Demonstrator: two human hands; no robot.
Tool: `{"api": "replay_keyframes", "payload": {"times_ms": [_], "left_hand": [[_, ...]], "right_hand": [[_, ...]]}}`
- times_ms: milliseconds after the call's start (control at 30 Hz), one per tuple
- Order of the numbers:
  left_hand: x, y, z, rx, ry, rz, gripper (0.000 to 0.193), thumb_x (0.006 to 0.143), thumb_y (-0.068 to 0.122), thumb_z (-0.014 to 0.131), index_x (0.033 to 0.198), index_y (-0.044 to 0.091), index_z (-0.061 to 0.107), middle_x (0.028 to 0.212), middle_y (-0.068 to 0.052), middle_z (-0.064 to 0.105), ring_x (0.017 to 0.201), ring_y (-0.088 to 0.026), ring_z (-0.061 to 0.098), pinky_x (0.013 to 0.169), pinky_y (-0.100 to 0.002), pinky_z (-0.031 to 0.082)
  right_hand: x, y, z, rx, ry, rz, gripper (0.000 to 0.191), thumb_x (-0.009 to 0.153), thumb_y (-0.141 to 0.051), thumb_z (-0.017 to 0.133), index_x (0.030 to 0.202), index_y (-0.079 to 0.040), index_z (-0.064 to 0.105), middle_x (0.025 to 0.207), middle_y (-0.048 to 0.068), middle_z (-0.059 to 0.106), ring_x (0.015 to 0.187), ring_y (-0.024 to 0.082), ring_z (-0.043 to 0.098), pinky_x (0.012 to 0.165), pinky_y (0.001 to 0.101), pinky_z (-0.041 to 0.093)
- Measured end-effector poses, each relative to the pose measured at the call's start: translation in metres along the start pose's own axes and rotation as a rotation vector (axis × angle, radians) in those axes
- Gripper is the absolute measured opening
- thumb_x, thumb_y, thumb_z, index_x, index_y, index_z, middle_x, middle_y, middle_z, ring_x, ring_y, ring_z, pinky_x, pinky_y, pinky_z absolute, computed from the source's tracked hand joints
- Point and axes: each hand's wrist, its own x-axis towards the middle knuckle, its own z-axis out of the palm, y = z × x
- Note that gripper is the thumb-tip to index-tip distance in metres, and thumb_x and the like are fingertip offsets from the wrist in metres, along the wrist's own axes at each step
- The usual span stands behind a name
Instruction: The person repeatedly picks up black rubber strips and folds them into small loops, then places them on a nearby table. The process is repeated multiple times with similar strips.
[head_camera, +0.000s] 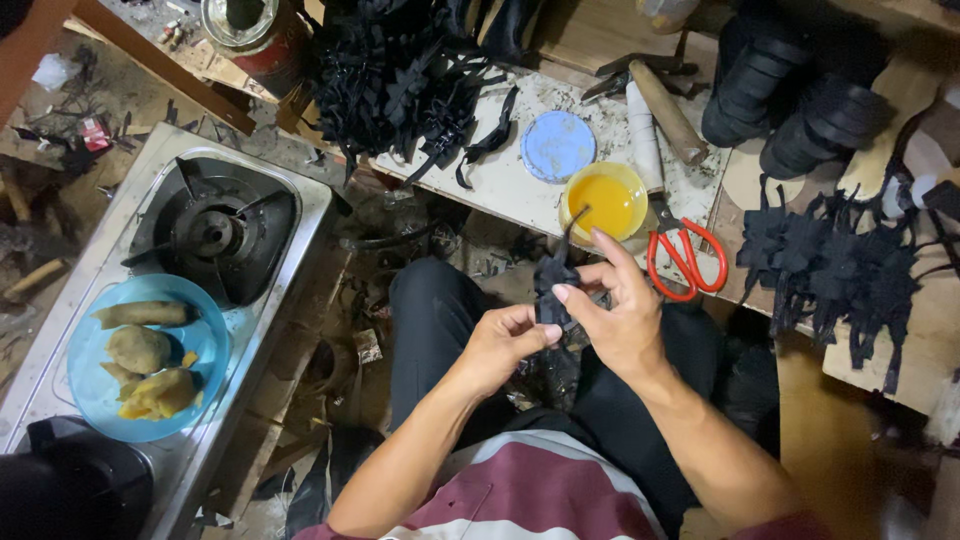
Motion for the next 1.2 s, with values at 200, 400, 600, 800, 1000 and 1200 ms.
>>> {"api": "replay_keyframes", "payload": {"times_ms": [200, 400, 600, 800, 1000, 1200], "left_hand": [[0.005, -0.005, -0.011, -0.005, 0.079, 0.0, 0.011, 0.094, 0.013, 0.073, 0.094, 0.003, 0.074, 0.081, 0.0, 0.071, 0.073, -0.008, 0.061, 0.073, -0.025, 0.05], [0.007, 0.008, -0.022, 0.036, 0.132, 0.027, 0.012, 0.096, 0.016, 0.07, 0.092, 0.005, 0.07, 0.08, -0.003, 0.072, 0.072, -0.009, 0.065, 0.069, -0.025, 0.05], [0.009, 0.017, -0.023, 0.043, 0.123, 0.022, 0.013, 0.097, 0.016, 0.068, 0.091, 0.005, 0.068, 0.08, -0.003, 0.072, 0.071, -0.009, 0.066, 0.068, -0.024, 0.052], [0.013, 0.016, -0.028, 0.029, 0.144, 0.018, 0.015, 0.098, 0.017, 0.069, 0.091, 0.004, 0.067, 0.078, -0.005, 0.072, 0.069, -0.011, 0.069, 0.066, -0.024, 0.054], [0.018, 0.016, -0.025, -0.021, 0.073, 0.032, 0.014, 0.099, 0.016, 0.068, 0.096, 0.003, 0.068, 0.082, -0.005, 0.072, 0.071, -0.01, 0.068, 0.066, -0.024, 0.054], [0.018, 0.022, -0.019, -0.123, 0.035, -0.014, 0.012, 0.1, 0.014, 0.067, 0.098, 0.003, 0.067, 0.086, -0.005, 0.072, 0.07, -0.01, 0.066, 0.066, -0.024, 0.054]], "right_hand": [[0.021, -0.01, -0.015, -0.278, -0.034, -0.069, 0.064, 0.087, -0.016, 0.079, 0.143, 0.001, 0.053, 0.111, 0.009, 0.075, 0.097, 0.018, 0.071, 0.088, 0.0331, 0.056], [0.05, -0.017, -0.046, -1.053, -0.028, -0.479, 0.033, 0.08, -0.03, 0.085, 0.096, -0.002, 0.078, 0.135, 0.017, 0.063, 0.134, 0.038, 0.051, 0.111, 0.0493, 0.038], [0.061, -0.018, -0.048, -0.915, -0.064, -0.501, 0.023, 0.082, -0.023, 0.084, 0.084, -0.002, 0.075, 0.136, 0.019, 0.063, 0.135, 0.038, 0.051, 0.114, 0.0484, 0.038], [0.017, -0.031, -0.036, -0.495, -0.272, -0.466, 0.02, 0.081, -0.009, 0.077, 0.1, -0.004, 0.074, 0.134, 0.017, 0.061, 0.127, 0.035, 0.06, 0.108, 0.0449, 0.049], [-0.008, -0.017, -0.015, -0.513, -0.297, -0.58, 0.04, 0.076, 0.004, 0.07, 0.114, -0.009, 0.075, 0.134, 0.018, 0.061, 0.118, 0.035, 0.063, 0.1, 0.0433, 0.052], [-0.013, -0.004, -0.022, -0.494, -0.321, -0.548, 0.047, 0.074, 0.006, 0.071, 0.116, -0.013, 0.075, 0.128, 0.013, 0.063, 0.112, 0.033, 0.065, 0.094, 0.0406, 0.053]]}}
